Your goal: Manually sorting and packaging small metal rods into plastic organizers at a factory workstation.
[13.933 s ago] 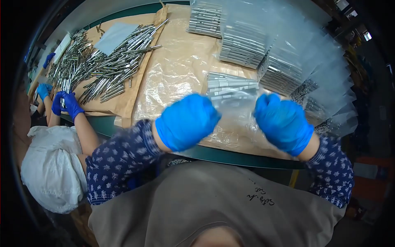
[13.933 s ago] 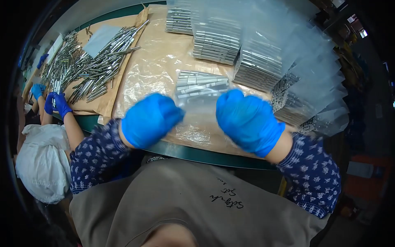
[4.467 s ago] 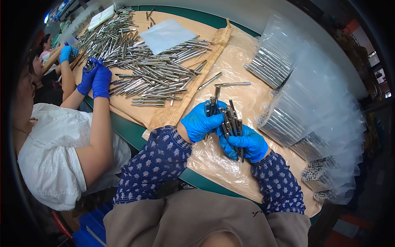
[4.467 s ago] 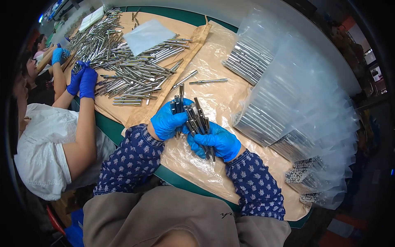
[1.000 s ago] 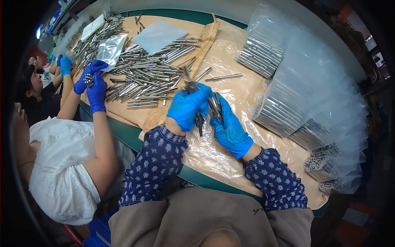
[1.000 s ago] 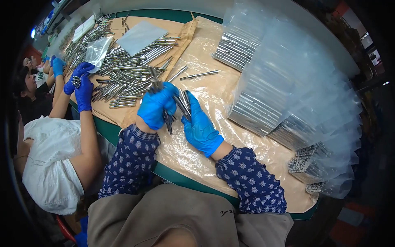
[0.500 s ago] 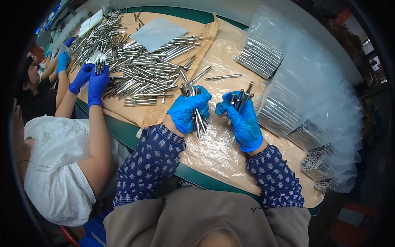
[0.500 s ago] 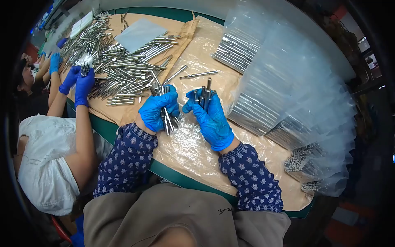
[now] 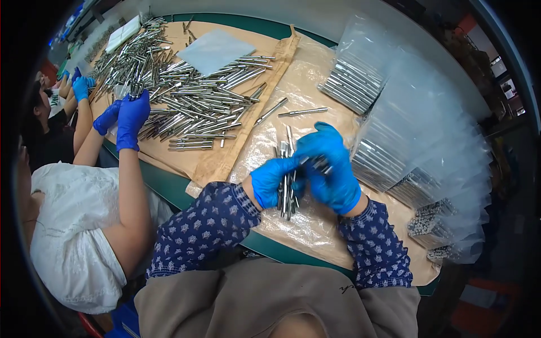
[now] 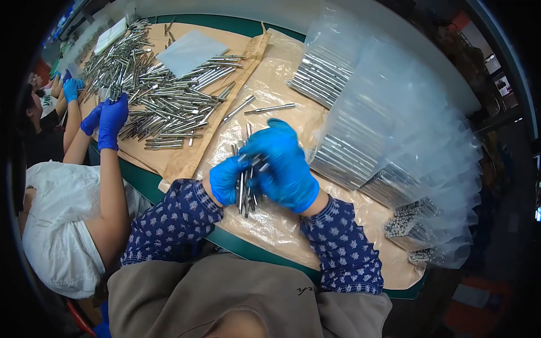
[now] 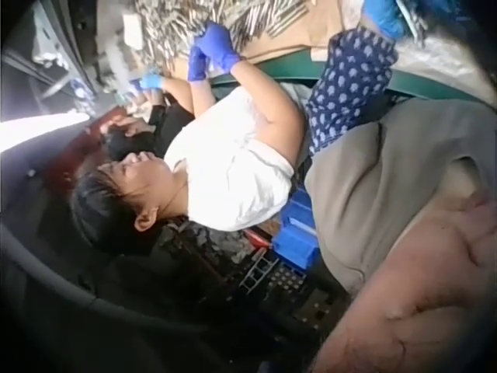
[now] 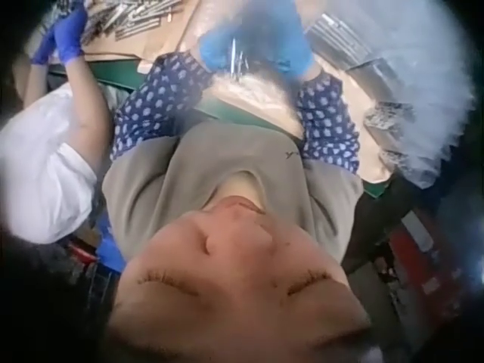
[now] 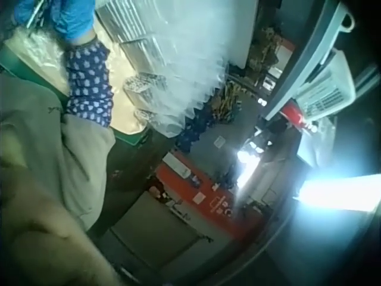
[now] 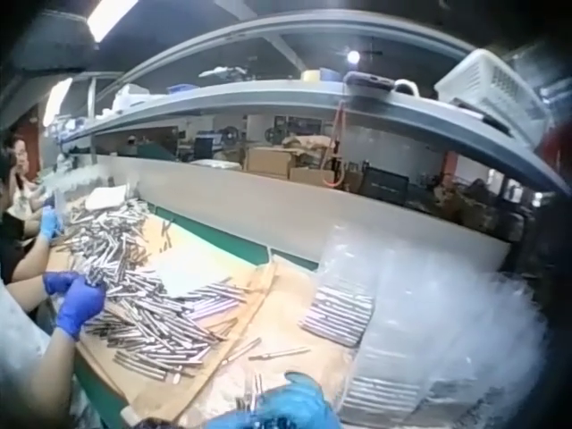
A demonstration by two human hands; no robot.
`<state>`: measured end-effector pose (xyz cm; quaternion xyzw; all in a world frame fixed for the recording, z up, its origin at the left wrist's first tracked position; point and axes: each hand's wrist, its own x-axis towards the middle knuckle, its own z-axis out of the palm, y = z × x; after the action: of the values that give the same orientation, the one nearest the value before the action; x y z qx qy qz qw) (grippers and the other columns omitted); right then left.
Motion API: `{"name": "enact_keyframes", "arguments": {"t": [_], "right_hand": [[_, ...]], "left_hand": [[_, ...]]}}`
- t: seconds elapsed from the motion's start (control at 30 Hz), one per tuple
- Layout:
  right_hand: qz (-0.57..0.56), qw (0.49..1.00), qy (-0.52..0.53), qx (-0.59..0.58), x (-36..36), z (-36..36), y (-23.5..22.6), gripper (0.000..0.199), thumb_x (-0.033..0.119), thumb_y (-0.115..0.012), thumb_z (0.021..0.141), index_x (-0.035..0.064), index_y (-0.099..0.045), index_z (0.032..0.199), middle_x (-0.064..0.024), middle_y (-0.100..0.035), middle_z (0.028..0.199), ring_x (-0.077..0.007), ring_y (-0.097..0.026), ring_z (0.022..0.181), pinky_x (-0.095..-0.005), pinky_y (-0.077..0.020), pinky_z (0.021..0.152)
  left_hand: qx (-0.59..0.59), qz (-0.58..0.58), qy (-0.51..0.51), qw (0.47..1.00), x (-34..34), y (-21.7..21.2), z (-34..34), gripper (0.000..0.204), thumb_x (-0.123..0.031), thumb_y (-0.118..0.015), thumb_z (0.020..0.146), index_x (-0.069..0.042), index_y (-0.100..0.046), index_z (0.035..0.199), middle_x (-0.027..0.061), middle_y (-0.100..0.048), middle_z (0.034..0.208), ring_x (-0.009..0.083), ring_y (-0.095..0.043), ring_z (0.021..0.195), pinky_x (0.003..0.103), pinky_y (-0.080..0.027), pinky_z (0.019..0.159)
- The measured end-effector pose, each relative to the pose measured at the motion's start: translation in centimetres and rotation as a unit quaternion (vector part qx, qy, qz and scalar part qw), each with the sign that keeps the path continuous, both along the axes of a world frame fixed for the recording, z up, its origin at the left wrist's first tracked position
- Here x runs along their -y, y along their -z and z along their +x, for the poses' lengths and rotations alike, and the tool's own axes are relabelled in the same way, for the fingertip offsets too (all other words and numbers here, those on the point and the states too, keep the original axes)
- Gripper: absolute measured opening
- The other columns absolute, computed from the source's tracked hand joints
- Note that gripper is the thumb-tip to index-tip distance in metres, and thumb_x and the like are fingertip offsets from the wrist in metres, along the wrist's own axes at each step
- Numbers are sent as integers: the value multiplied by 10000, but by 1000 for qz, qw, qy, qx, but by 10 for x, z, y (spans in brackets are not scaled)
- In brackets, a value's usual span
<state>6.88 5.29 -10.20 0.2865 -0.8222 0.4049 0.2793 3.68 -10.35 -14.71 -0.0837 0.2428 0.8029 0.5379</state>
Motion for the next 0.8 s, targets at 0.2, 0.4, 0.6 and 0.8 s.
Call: {"name": "enact_keyframes", "arguments": {"t": [0.2,0.4,0.6,0.8], "right_hand": [[228,970,-33,73,20,3,-13,254,134,-612,707,219,-577,944,-17,-602,1060,-236,-511,1147,-632,-77,1060],[244,963,-82,84,19,1,-13,323,118,-609,636,163,-591,955,-36,-552,1187,-284,-364,1281,-613,-97,1067],[-46,990,-2,134,-9,-23,-15,413,-14,-513,732,61,-564,1135,-155,-439,1318,-287,-498,1139,-379,-430,926],[29,978,176,106,-3,-61,20,375,62,-553,810,84,-528,1183,-137,-539,1206,-268,-561,1019,-353,-460,872]], "left_hand": [[-18,255,-15,967,12,19,-7,268,-180,-479,912,-44,-533,1136,140,-594,1055,205,-604,960,320,-516,828],[-138,135,-75,978,17,-1,-11,271,-103,-447,907,34,-526,1127,148,-592,1063,222,-605,962,307,-518,832],[-18,121,-161,979,9,-13,-20,258,-30,-548,834,-15,-526,1091,175,-633,980,294,-615,962,468,-538,780],[30,124,-192,973,8,8,-36,297,-9,-604,801,-14,-499,1079,150,-610,834,260,-629,765,437,-545,734]]}}
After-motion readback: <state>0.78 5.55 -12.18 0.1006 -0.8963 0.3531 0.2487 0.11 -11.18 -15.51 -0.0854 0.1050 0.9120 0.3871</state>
